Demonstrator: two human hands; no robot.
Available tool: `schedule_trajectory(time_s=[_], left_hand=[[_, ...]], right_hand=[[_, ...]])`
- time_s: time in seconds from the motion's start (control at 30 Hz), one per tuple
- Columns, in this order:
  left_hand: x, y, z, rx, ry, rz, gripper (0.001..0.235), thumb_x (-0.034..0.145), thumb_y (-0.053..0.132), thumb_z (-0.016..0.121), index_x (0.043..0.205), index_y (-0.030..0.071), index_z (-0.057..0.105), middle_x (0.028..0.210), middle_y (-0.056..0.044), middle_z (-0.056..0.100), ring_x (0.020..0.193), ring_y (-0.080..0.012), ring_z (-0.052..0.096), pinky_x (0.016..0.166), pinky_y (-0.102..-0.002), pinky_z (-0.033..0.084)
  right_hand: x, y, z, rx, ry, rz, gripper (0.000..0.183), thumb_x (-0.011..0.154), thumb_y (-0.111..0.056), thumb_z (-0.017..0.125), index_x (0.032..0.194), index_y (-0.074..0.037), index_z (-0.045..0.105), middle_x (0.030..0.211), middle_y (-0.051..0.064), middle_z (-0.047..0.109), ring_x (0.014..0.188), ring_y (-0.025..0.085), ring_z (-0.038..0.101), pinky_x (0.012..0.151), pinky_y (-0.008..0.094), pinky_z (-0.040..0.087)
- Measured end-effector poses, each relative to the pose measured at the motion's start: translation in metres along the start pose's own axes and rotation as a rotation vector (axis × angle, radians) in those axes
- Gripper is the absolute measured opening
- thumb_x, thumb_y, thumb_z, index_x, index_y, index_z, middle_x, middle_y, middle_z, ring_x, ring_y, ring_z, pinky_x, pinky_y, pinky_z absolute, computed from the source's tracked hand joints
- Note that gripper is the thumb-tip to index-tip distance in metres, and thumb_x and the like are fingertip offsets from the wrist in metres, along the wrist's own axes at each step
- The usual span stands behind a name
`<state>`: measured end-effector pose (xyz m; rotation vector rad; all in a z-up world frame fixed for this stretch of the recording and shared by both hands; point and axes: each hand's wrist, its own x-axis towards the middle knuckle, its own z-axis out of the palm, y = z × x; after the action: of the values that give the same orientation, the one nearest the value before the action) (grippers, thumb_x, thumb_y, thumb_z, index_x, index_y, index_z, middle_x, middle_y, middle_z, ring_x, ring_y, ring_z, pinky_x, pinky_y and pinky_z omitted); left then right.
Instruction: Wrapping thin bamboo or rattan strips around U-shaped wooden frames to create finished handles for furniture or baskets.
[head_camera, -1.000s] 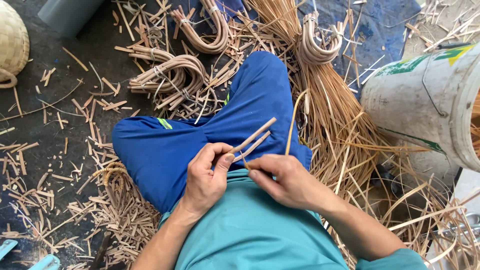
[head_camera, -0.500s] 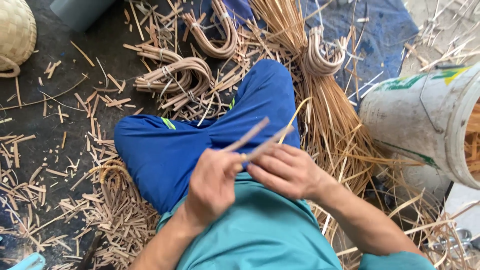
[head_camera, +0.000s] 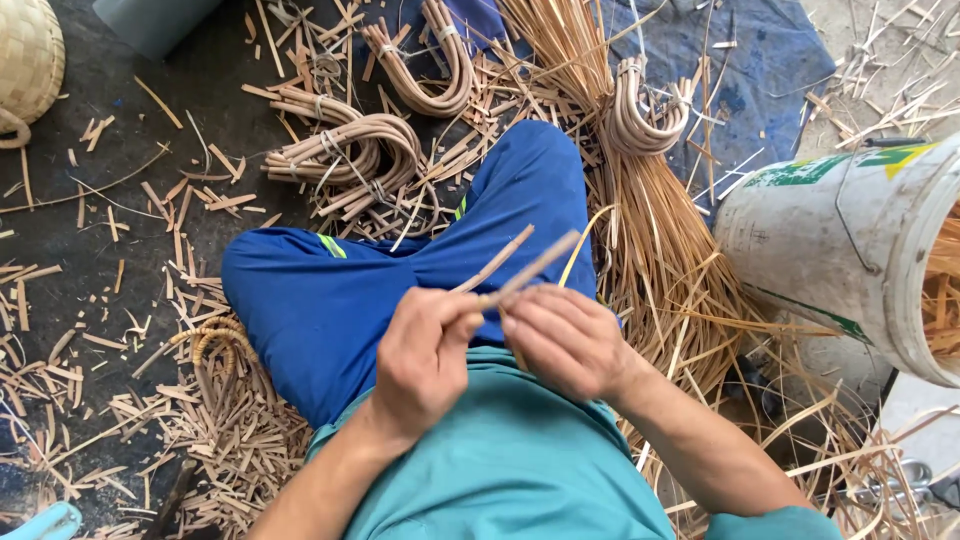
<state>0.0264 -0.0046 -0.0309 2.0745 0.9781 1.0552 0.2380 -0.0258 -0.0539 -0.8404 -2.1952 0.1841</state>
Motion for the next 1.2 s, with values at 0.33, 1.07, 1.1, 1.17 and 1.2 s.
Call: schedule_trajectory(time_s=[0.33, 1.07, 1.1, 1.17, 1.2], left_hand=[[-0.014, -0.021, 0.02, -0.145, -0.005, -0.395, 0.012, 0.095, -0.001, 0.07, 0.107, 0.003, 0.066, 0.094, -0.01, 0.068, 0.082, -0.0247, 0.068, 0.072, -0.034, 0.056], [-0.012, -0.029, 0.015, -0.078, -0.14, -0.075, 0.02, 0.088, -0.004, 0.076, 0.101, 0.002, 0.061, 0.095, -0.012, 0.069, 0.084, -0.031, 0.066, 0.075, -0.039, 0.054], [-0.014, -0.031, 0.015, -0.077, -0.146, -0.075, 0.02, 0.088, -0.004, 0.076, 0.101, 0.002, 0.061, 0.095, -0.012, 0.069, 0.084, -0.031, 0.066, 0.075, -0.039, 0.054], [-0.02, -0.035, 0.017, -0.121, -0.151, -0.1, 0.019, 0.092, -0.001, 0.076, 0.099, 0.004, 0.059, 0.092, -0.009, 0.068, 0.081, -0.0276, 0.066, 0.074, -0.037, 0.055], [-0.021, -0.035, 0.017, -0.124, -0.158, -0.1, 0.019, 0.092, -0.001, 0.076, 0.099, 0.004, 0.059, 0.092, -0.009, 0.068, 0.081, -0.0276, 0.066, 0.074, -0.037, 0.055]], right_hand=[[-0.01, -0.01, 0.024, 0.093, -0.061, 0.114, 0.023, 0.087, -0.004, 0.075, 0.107, 0.006, 0.067, 0.104, 0.017, 0.069, 0.092, 0.03, 0.072, 0.085, 0.04, 0.061], [0.029, 0.062, 0.02, 0.679, -0.435, 0.689, 0.008, 0.087, -0.011, 0.071, 0.092, -0.006, 0.075, 0.077, 0.009, 0.072, 0.068, 0.023, 0.072, 0.061, 0.034, 0.055], [0.031, 0.065, 0.022, 0.682, -0.43, 0.691, 0.008, 0.087, -0.011, 0.071, 0.092, -0.006, 0.075, 0.077, 0.009, 0.072, 0.068, 0.023, 0.072, 0.061, 0.034, 0.055], [0.035, 0.07, 0.026, 0.709, -0.586, 0.844, 0.014, 0.084, -0.018, 0.072, 0.09, -0.007, 0.077, 0.075, 0.009, 0.074, 0.065, 0.02, 0.072, 0.06, 0.035, 0.055], [0.037, 0.072, 0.028, 0.711, -0.581, 0.85, 0.014, 0.084, -0.018, 0.072, 0.09, -0.007, 0.077, 0.075, 0.009, 0.074, 0.065, 0.02, 0.072, 0.06, 0.035, 0.055]])
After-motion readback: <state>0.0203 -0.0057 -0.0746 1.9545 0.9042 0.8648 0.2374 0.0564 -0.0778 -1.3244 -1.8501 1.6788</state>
